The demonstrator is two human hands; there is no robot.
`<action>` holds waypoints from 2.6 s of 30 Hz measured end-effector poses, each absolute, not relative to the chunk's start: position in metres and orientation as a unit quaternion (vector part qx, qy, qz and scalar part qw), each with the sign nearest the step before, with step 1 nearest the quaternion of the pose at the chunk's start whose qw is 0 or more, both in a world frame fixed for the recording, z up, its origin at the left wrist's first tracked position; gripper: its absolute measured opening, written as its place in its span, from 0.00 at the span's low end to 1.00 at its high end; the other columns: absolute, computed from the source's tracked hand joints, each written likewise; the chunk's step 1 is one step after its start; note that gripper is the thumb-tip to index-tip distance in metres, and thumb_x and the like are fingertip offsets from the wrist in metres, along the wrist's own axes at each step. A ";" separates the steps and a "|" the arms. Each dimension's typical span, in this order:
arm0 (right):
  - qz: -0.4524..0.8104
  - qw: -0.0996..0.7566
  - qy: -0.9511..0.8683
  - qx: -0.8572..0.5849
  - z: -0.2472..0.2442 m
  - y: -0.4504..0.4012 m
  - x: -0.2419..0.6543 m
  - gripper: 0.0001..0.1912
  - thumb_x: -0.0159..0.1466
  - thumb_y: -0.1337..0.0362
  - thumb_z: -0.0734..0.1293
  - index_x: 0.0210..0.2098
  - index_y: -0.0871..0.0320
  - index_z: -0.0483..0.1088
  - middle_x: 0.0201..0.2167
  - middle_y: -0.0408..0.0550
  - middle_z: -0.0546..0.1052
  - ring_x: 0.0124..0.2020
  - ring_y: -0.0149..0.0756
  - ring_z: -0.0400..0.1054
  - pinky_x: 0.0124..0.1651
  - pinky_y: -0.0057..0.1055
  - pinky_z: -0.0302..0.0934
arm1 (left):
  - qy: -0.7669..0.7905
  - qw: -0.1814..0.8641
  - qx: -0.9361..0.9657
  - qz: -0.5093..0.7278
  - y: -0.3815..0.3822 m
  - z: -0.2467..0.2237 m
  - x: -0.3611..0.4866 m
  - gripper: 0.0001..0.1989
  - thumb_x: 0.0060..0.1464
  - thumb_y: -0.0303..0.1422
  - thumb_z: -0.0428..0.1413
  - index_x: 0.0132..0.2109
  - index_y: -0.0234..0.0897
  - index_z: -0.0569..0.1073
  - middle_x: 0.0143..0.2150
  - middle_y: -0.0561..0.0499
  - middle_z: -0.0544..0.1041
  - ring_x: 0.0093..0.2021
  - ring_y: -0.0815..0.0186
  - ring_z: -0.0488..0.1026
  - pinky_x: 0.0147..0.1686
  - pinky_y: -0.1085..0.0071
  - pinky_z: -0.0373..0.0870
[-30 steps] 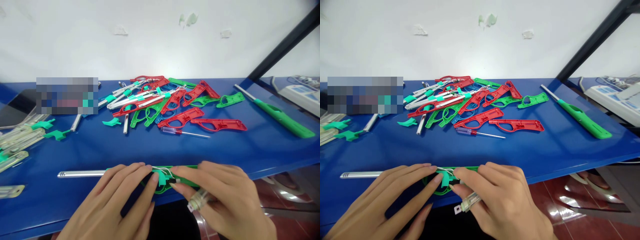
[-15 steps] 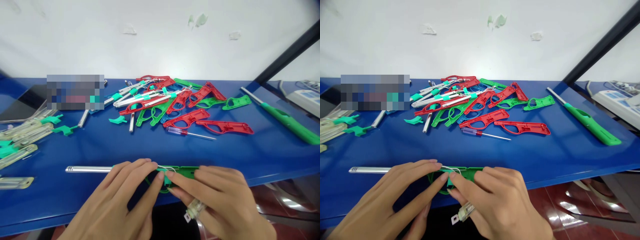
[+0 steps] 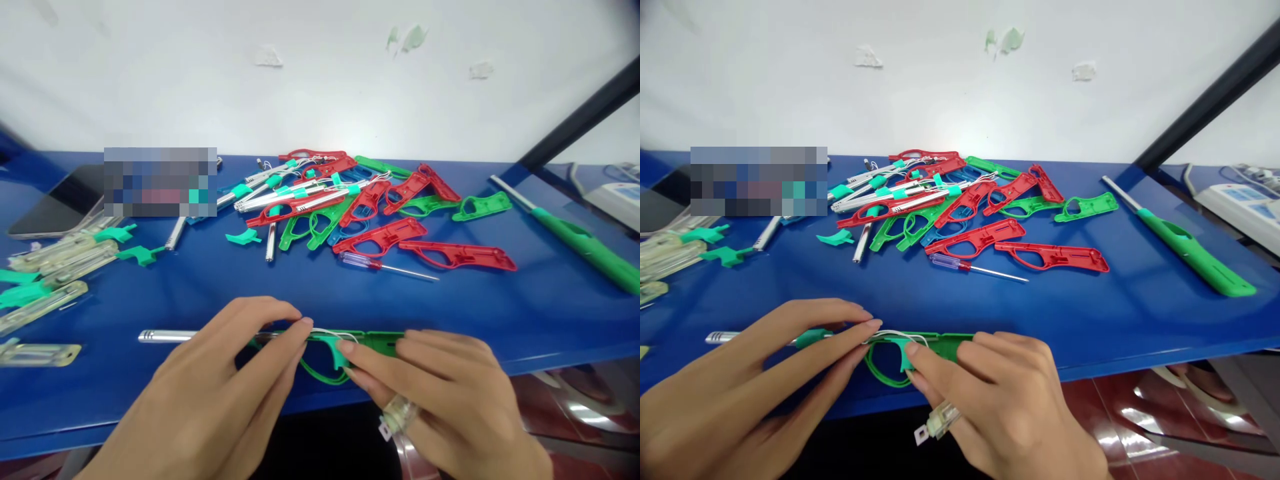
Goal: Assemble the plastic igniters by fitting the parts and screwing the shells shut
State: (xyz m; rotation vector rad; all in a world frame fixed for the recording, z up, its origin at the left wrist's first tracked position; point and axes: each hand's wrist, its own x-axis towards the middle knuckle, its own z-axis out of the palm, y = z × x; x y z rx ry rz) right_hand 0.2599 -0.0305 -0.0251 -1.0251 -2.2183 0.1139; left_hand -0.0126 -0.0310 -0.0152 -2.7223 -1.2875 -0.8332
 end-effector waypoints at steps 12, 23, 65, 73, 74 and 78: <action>0.044 0.274 -0.892 -0.356 -0.031 -0.036 0.273 0.14 0.83 0.65 0.63 0.58 0.52 0.81 0.23 0.36 0.70 0.22 0.32 0.64 0.28 0.37 0.54 | -0.388 0.027 -0.895 -0.216 -0.022 -0.012 -0.015 0.15 0.75 0.23 0.49 0.54 0.43 0.78 0.51 0.51 0.83 0.41 0.60 0.80 0.41 0.58 0.73; 0.042 0.324 -0.865 -0.381 -0.018 -0.045 0.261 0.23 0.85 0.61 0.58 0.46 0.51 0.85 0.18 0.36 0.67 0.18 0.29 0.63 0.27 0.32 0.61 | -0.386 0.120 -0.887 -0.225 -0.035 -0.012 -0.011 0.18 0.71 0.21 0.47 0.53 0.42 0.78 0.50 0.51 0.85 0.43 0.57 0.82 0.48 0.55 0.74; 0.072 0.290 -0.887 -0.352 -0.019 -0.027 0.272 0.11 0.82 0.68 0.63 0.50 0.57 0.79 0.23 0.35 0.64 0.22 0.32 0.56 0.28 0.40 0.44 | -0.301 0.120 -0.930 -0.174 -0.030 -0.015 -0.011 0.21 0.73 0.18 0.42 0.57 0.34 0.76 0.56 0.48 0.82 0.50 0.58 0.77 0.59 0.55 0.66; 0.073 0.291 -0.890 -0.345 -0.020 -0.025 0.274 0.09 0.82 0.67 0.65 0.53 0.56 0.79 0.24 0.34 0.67 0.22 0.30 0.59 0.29 0.37 0.48 | -0.303 0.095 -0.924 -0.214 -0.035 -0.023 -0.025 0.21 0.75 0.21 0.45 0.64 0.33 0.76 0.61 0.47 0.82 0.60 0.56 0.76 0.71 0.56 0.62; 0.075 0.293 -0.887 -0.349 -0.020 -0.025 0.274 0.09 0.82 0.67 0.65 0.53 0.56 0.79 0.25 0.34 0.68 0.23 0.30 0.60 0.30 0.37 0.50 | -0.305 0.091 -0.924 -0.212 -0.035 -0.025 -0.027 0.21 0.75 0.22 0.45 0.65 0.34 0.76 0.62 0.47 0.81 0.62 0.56 0.76 0.72 0.56 0.61; 0.081 0.311 -0.870 -0.373 -0.023 -0.029 0.271 0.09 0.83 0.65 0.65 0.53 0.54 0.79 0.26 0.34 0.71 0.25 0.30 0.65 0.36 0.35 0.58 | -0.296 0.070 -0.933 -0.191 -0.031 -0.034 -0.035 0.22 0.77 0.24 0.46 0.69 0.35 0.75 0.66 0.45 0.79 0.69 0.53 0.72 0.73 0.56 0.61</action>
